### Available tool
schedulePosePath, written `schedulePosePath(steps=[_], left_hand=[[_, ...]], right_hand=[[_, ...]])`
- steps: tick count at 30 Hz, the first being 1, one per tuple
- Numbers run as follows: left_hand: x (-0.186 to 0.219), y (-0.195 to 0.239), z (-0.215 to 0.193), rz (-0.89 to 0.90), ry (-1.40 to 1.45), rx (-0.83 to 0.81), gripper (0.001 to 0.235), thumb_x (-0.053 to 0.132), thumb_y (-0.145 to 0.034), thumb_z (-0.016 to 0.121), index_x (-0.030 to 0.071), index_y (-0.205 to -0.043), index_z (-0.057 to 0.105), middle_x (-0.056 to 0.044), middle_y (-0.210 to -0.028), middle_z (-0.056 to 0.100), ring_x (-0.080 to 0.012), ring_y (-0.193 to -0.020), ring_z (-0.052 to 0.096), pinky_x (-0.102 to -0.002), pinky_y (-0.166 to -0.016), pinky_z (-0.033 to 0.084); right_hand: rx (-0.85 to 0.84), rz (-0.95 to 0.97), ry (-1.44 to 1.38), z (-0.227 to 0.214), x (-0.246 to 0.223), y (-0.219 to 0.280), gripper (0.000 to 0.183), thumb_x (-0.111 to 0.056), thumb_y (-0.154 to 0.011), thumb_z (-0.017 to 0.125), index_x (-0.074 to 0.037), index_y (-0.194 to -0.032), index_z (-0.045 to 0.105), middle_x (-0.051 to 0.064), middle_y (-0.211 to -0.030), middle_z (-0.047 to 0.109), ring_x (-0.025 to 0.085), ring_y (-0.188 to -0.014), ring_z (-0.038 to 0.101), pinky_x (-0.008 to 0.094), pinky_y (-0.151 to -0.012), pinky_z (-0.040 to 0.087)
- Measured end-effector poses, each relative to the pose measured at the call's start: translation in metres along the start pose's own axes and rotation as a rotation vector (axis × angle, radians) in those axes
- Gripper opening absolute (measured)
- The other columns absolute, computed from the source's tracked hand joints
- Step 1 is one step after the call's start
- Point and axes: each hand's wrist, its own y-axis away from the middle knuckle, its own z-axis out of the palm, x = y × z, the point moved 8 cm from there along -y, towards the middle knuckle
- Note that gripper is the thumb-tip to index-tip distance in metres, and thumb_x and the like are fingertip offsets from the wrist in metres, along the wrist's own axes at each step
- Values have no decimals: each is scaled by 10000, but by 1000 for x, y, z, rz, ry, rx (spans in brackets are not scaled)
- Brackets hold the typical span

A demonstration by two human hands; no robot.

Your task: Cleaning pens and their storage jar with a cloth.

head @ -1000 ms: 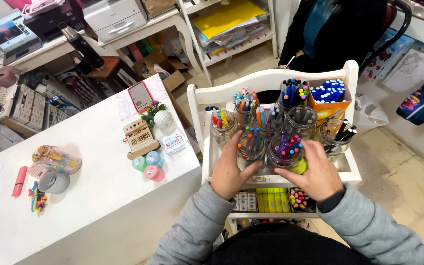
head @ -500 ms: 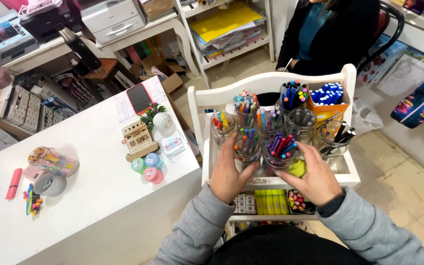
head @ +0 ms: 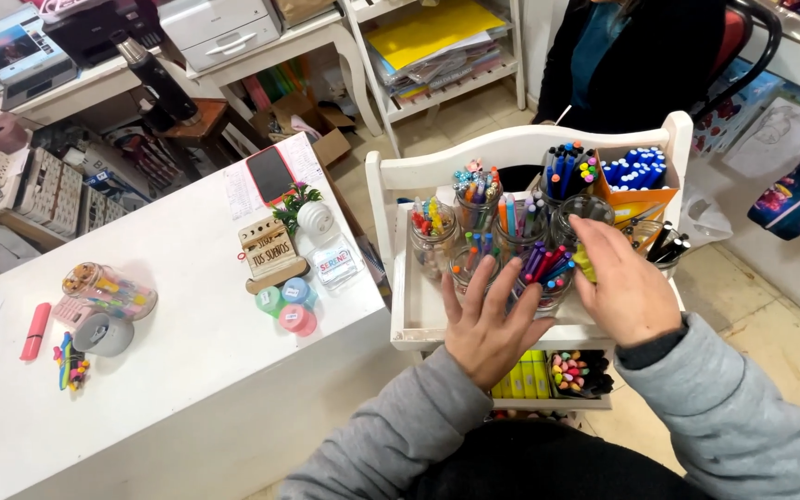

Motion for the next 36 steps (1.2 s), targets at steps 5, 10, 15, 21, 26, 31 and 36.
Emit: schedulePosePath(steps=[5,10,15,21,26,31,36], left_hand=[[-6,-10,5,-52,-5,-36,424,531,-924,785,189,-1151,682,-97,-1577,439,-354,-1534,310,-656,-1249,49],[-10,-8,4,-62,115,-90,337,464,-881,808,207,-1060,685,-68,-1504,483,-338,-1526,349,-689,-1270,62],[-11,-13,-6,-26,212,-24,321,420,-877,834,224,-1082,683,-37,-1445,510,-309,-1480,409,-713,-1253,87],[-23,-58,-58,-76,366,73,398,351,-844,881,191,-1118,642,-64,-1429,550,-300,-1388,564,-708,-1274,190],[-36,-96,-68,-56,430,134,437,291,-806,915,144,-1123,652,-96,-1443,539,-315,-1355,580,-549,-1179,406],[-43,-138,-67,-53,497,189,462,255,-800,917,91,-1147,662,-169,-1462,504,-352,-1326,591,-416,-1107,542],[-35,-155,-33,14,575,161,382,222,-836,897,99,-1109,660,-152,-1488,481,-330,-1287,576,-391,-1079,522]], right_hand=[[-6,87,106,6,9,4,539,-116,-843,732,-88,-1366,606,136,-1209,625,355,-972,671,431,-791,565],[49,72,150,-3,-2,10,347,-211,-940,740,-130,-1273,684,98,-1053,641,318,-852,676,417,-707,557],[51,51,142,-10,-14,19,302,-221,-931,731,-158,-1227,728,79,-1021,655,305,-760,671,409,-650,544],[-25,93,158,-14,-14,26,333,-264,-908,720,-197,-1234,711,51,-1026,659,297,-767,683,409,-638,546],[-81,84,176,-20,-22,30,377,-279,-888,699,-218,-1260,691,38,-1019,653,295,-773,688,411,-631,551],[-115,84,206,-26,-23,29,367,-297,-889,701,-242,-1252,700,29,-989,655,296,-744,682,413,-617,552],[-47,-6,184,-30,-24,38,356,-273,-881,706,-223,-1234,707,18,-978,654,268,-745,678,384,-618,555]])
